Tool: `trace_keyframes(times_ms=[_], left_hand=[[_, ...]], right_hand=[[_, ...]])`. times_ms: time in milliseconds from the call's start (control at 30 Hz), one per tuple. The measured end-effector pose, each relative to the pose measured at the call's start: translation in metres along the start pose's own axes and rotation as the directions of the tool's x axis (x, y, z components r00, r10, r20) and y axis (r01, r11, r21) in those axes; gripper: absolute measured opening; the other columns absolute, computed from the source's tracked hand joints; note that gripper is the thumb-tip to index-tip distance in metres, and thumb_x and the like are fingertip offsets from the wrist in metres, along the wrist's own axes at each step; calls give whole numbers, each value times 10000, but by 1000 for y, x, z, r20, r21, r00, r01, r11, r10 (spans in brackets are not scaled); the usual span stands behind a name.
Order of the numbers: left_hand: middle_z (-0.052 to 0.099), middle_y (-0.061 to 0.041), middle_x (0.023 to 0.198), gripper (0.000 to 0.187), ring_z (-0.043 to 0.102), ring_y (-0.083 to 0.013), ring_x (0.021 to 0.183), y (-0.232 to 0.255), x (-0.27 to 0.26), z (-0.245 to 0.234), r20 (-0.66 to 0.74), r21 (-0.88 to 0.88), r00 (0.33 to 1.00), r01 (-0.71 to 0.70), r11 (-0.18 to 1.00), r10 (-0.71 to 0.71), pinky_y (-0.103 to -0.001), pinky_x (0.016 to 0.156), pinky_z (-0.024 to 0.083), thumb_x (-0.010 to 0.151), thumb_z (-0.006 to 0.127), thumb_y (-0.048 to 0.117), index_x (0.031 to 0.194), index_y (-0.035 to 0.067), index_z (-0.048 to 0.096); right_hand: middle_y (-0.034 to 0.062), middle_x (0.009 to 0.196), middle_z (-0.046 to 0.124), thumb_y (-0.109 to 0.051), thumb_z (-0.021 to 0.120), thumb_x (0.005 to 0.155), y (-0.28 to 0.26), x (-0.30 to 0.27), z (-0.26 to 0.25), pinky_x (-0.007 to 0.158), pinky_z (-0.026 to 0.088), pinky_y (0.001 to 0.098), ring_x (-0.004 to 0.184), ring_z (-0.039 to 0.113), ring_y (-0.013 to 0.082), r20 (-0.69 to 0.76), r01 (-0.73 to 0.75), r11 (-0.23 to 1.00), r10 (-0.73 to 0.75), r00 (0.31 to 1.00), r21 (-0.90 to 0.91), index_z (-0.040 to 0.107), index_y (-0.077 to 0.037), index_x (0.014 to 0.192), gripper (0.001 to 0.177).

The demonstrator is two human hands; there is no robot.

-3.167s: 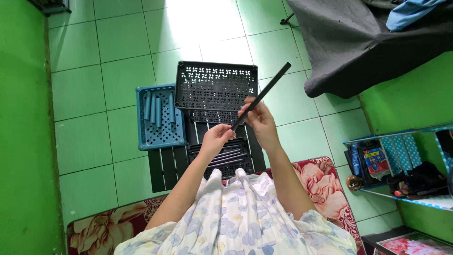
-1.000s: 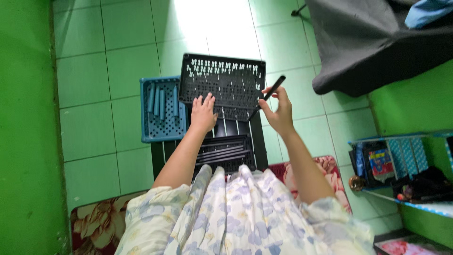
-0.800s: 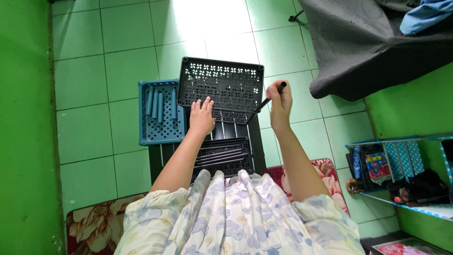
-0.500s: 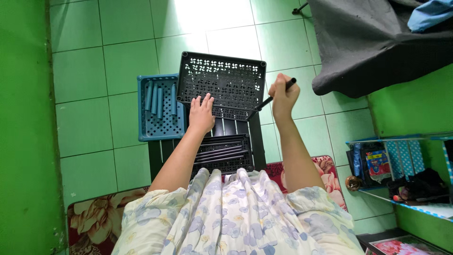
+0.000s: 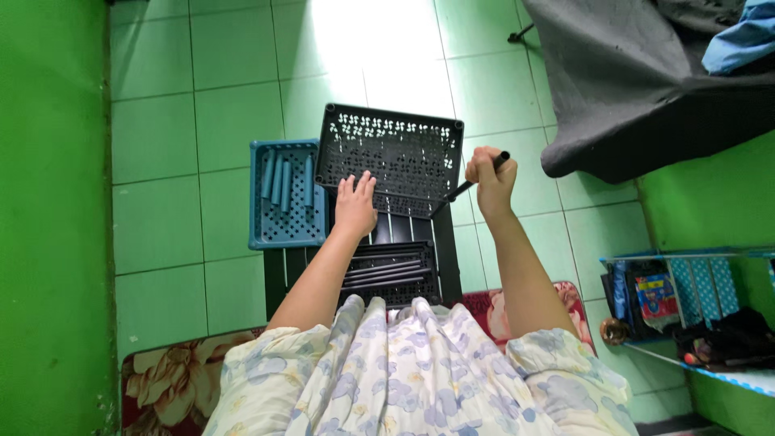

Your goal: The person assembles a black plastic shelving unit by inserting four black rods into the corners of a perforated tray and then placing a second tray on top to form a two-tier structure.

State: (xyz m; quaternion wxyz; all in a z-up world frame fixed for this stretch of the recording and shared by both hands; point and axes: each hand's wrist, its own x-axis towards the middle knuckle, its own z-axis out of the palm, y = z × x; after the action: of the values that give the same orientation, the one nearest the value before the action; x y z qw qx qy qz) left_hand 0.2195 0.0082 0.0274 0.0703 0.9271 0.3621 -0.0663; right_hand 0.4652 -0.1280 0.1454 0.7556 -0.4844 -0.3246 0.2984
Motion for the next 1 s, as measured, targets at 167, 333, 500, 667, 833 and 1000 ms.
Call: trace_keyframes(times_ms=[167,333,500,667,833,1000], left_hand=[[273,-42,1659,834,266,-342,1494,1,3,-1,35,13,999,12,1000,-12,-480,1240,154,861,723,326,1569,130,328],[260,-43,1664,823,257,-340,1502,2,6,-2,56,13,998,17,1000,-18,-479,1245,148,884,704,325,1580,134,310],[258,-46,1662,824,258,-338,1500,2,4,-2,60,43,998,12,999,-15,-479,1240,145,876,697,304,1580,130,305],[278,-43,1658,821,271,-340,1497,2,4,-3,32,23,999,9,1000,-10,-480,1241,152,866,707,305,1572,131,327],[299,-47,1647,815,285,-342,1488,0,2,-2,17,1,1000,3,1000,-3,-484,1235,162,860,712,308,1564,127,344],[314,-43,1645,793,298,-342,1485,-2,4,2,-30,10,1000,-4,1000,4,-481,1240,168,857,707,285,1557,133,366]], right_hand=[[-9,652,470,-109,540,1078,-15,-2,10,558,318,268,590,401,77,-10,20,989,-22,1000,-146,515,-54,790,294],[-17,739,515,-149,580,1053,-26,-10,27,619,411,257,668,483,72,-143,114,953,-159,977,-282,491,-76,882,206],[-29,658,389,-277,524,1127,-20,-11,36,553,295,257,595,332,59,-216,164,976,-193,957,-144,413,-95,785,403],[-29,613,376,-218,502,1114,-19,-2,34,498,258,266,542,326,68,-211,141,983,-163,964,-114,371,-99,704,446],[-17,577,395,-86,494,1051,-22,8,34,479,275,281,507,345,74,-154,100,981,-126,980,-167,397,-69,653,410],[-8,594,389,-48,495,1033,-20,9,26,493,256,287,525,325,76,-94,75,993,-83,992,-85,389,-62,648,400]])
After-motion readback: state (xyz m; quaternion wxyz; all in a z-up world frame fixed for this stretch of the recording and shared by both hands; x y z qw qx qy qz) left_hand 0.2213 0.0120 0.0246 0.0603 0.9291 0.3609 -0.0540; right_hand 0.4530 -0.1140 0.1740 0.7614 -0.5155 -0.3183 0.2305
